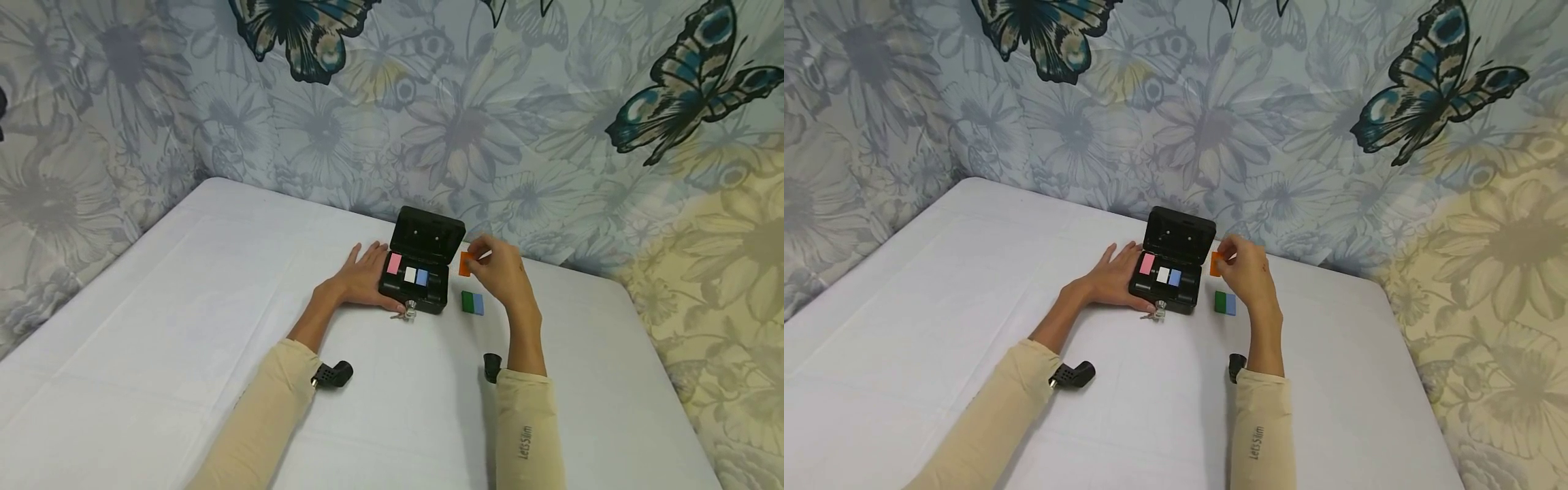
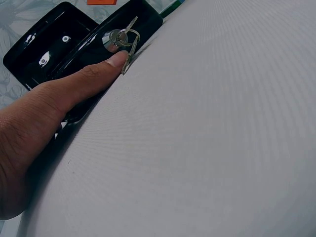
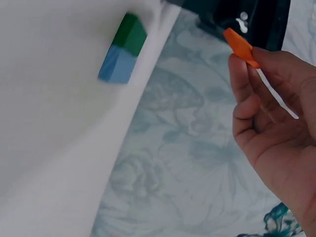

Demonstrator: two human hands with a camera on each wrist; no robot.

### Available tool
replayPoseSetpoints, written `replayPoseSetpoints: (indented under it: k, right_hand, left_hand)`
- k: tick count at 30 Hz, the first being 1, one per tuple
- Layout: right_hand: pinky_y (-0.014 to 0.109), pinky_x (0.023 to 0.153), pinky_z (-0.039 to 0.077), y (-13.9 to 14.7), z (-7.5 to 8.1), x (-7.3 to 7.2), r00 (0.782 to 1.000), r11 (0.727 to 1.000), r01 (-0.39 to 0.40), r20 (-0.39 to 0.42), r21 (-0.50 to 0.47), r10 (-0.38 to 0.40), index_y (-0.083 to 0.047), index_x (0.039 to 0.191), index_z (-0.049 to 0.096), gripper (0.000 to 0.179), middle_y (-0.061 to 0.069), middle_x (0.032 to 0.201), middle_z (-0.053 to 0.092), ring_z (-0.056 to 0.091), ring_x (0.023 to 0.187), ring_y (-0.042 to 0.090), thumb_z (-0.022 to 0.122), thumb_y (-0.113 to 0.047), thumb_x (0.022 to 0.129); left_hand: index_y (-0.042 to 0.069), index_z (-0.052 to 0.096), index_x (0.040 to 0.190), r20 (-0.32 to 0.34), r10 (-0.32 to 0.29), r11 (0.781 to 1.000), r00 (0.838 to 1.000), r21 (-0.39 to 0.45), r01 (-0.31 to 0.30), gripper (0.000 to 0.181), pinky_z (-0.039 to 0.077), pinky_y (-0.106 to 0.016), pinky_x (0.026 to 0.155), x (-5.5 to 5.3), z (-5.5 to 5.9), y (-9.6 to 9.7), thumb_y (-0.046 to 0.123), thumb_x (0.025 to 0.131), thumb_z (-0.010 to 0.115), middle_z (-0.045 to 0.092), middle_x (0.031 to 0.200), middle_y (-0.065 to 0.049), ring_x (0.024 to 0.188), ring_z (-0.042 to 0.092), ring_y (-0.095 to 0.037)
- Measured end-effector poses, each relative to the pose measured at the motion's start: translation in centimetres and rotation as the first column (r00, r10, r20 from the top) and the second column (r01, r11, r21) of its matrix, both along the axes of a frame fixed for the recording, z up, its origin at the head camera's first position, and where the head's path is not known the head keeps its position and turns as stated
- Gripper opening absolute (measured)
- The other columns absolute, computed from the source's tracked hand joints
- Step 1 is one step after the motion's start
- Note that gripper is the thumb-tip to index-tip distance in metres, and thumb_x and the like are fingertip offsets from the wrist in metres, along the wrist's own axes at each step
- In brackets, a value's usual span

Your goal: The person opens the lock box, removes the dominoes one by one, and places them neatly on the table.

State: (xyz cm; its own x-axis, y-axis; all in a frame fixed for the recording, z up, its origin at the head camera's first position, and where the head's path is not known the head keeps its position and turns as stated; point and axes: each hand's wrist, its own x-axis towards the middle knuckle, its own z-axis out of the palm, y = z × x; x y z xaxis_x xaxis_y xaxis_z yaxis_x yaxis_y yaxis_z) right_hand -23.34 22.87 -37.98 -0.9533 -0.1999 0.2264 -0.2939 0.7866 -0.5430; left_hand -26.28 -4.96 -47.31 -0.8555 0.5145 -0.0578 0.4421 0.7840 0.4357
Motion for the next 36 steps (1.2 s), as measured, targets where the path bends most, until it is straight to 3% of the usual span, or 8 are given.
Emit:
replayPoseSetpoints:
  k: [10,16,25,33,36]
  right_hand:
    - [0.046,0.078,0.062,2.7,-0.3,0.1,0.997,0.999,0.034,0.075,0.038,-0.036,0.007,0.109,0.067,0.016,0.029,0.107,0.072,0.075,0.095,0.045,0.067,0.0,0.095]
    - [0.031,0.071,0.052,3.9,-0.7,0.2,0.981,0.992,0.085,0.167,0.098,-0.101,0.005,0.108,0.069,0.017,0.026,0.107,0.074,0.068,0.09,0.034,0.069,-0.006,0.095]
    - [0.037,0.075,0.055,4.9,-1.2,0.2,0.924,0.974,0.133,0.331,0.186,-0.19,0.007,0.113,0.067,0.023,0.029,0.112,0.074,0.071,0.091,0.036,0.07,-0.007,0.095]
    - [0.044,0.082,0.053,5.2,-1.7,-0.1,0.858,0.958,0.098,0.465,0.268,-0.218,0.006,0.122,0.066,0.032,0.026,0.117,0.072,0.067,0.098,0.035,0.069,-0.005,0.093]
    - [0.045,0.085,0.053,5.1,-1.6,-0.1,0.847,0.955,0.069,0.489,0.289,-0.209,0.005,0.125,0.068,0.035,0.024,0.119,0.071,0.065,0.101,0.034,0.071,-0.007,0.091]
  left_hand:
    - [0.001,0.007,0.168,0.004,-0.004,1.0,1.0,0.007,0.004,0.136,-0.005,-0.057,0.133,0.0,-0.1,-0.1,0.073,0.075,0.077,0.007,0.178,-0.017,0.167,-0.001,-0.03]
    - [0.001,0.006,0.167,0.001,-0.004,1.0,1.0,0.0,0.004,0.135,-0.006,-0.057,0.133,0.0,-0.2,0.0,0.073,0.076,0.075,0.006,0.178,-0.016,0.167,-0.002,-0.03]
    - [0.001,0.006,0.168,0.003,-0.003,1.0,1.0,-0.007,0.003,0.135,-0.007,-0.056,0.134,0.0,-0.3,0.0,0.073,0.077,0.076,0.005,0.178,-0.016,0.167,-0.002,-0.029]
    - [0.001,0.005,0.168,0.006,-0.003,1.0,1.0,-0.021,0.004,0.135,-0.007,-0.057,0.134,0.1,0.0,0.0,0.074,0.077,0.075,0.005,0.178,-0.016,0.167,-0.002,-0.029]
    - [0.001,0.004,0.168,0.006,-0.003,1.0,1.0,-0.023,0.003,0.136,-0.007,-0.056,0.134,0.1,0.1,0.0,0.074,0.077,0.075,0.005,0.178,-0.016,0.167,-0.003,-0.029]
